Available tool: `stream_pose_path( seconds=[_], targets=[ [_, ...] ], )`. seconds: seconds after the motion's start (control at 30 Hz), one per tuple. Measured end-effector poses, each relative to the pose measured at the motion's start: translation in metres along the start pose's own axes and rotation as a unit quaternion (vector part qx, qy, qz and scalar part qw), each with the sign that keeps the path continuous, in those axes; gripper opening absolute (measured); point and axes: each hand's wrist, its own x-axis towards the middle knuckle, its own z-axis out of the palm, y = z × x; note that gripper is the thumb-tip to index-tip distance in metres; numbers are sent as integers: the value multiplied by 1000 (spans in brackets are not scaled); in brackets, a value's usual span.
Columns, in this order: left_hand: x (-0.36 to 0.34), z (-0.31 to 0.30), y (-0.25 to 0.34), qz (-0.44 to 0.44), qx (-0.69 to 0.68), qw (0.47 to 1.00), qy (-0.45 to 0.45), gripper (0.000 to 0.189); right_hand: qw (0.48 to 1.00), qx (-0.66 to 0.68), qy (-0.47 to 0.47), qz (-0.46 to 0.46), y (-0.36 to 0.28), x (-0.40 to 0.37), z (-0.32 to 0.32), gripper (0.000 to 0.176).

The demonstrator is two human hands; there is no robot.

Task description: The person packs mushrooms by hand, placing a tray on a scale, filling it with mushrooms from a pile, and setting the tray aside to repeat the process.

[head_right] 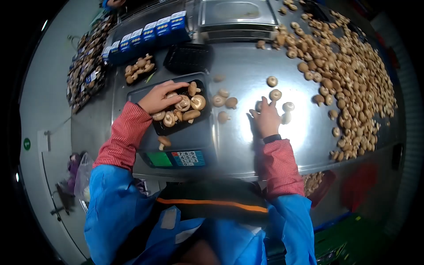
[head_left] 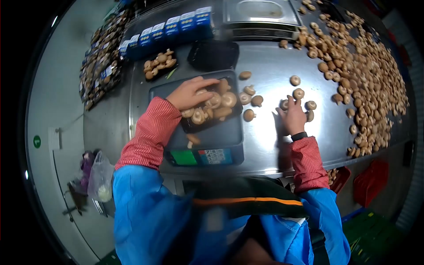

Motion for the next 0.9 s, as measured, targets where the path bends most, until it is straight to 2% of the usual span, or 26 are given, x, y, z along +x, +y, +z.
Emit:
stream_pose_path(
  seconds=[0.07, 0.13, 0.2, 0.23, 0.33, 0.4, 0.47, 0.53, 0.57, 0.6, 0.67, 0.73, 0.77, 0.8, 0.87, 0.9],
  targets=[
    [-7, -5, -12, 3, 58, 998, 5, 46, 999, -27, -44, -18, 12, 7, 15, 40],
    [-15, -7, -19, 36, 56, 992, 108, 43, 998, 46, -38, 9, 11, 13, 18, 32],
    [-26, -7, -27, 67, 55, 974, 210, 40, 990, 136, 1, -26, 16, 20, 33, 32],
    [-34, -6, -32, 66, 76, 957, 273, 38, 980, 196, -18, -39, -1, 19, 20, 34],
    [-78, 3, -18, -8, 26, 934, 356, 29, 935, 342, -71, -66, -68, 15, -30, 39],
    [-113, 21, -20, -40, 49, 934, 352, 35, 936, 298, -28, -185, -101, 13, -43, 44],
    [-137, 41, -22, -62, 108, 921, 368, 42, 916, 286, 18, -280, -136, 9, -49, 51],
    [-155, 60, -22, -75, 199, 891, 401, 50, 929, 125, 12, -349, -162, 6, -45, 61],
    [-161, 67, -19, -140, 218, 887, 382, 53, 927, 99, -18, -362, -168, 4, -37, 67],
    [-166, 68, -21, -137, 244, 879, 387, 53, 915, 130, -6, -381, -168, 2, -35, 66],
    [-176, 68, -26, -136, 297, 858, 397, 51, 924, 211, 22, -319, -166, 2, -40, 57],
    [-186, 72, -28, -163, 256, 864, 401, 46, 934, 309, 31, -179, -147, 2, -34, 34],
    [-189, 74, -30, -173, 236, 867, 404, 43, 948, 271, 40, -162, -129, 4, -25, 27],
    [-192, 79, -33, -181, 224, 867, 406, 41, 979, 138, 10, -149, -113, 5, -21, 22],
    [-200, 89, -42, -197, 202, 868, 408, 35, 988, 12, -84, -126, -84, -1, 10, 29],
    [-201, 90, -44, -204, 174, 870, 415, 33, 985, 60, -107, -124, -83, -11, 18, 33]
  ],
)
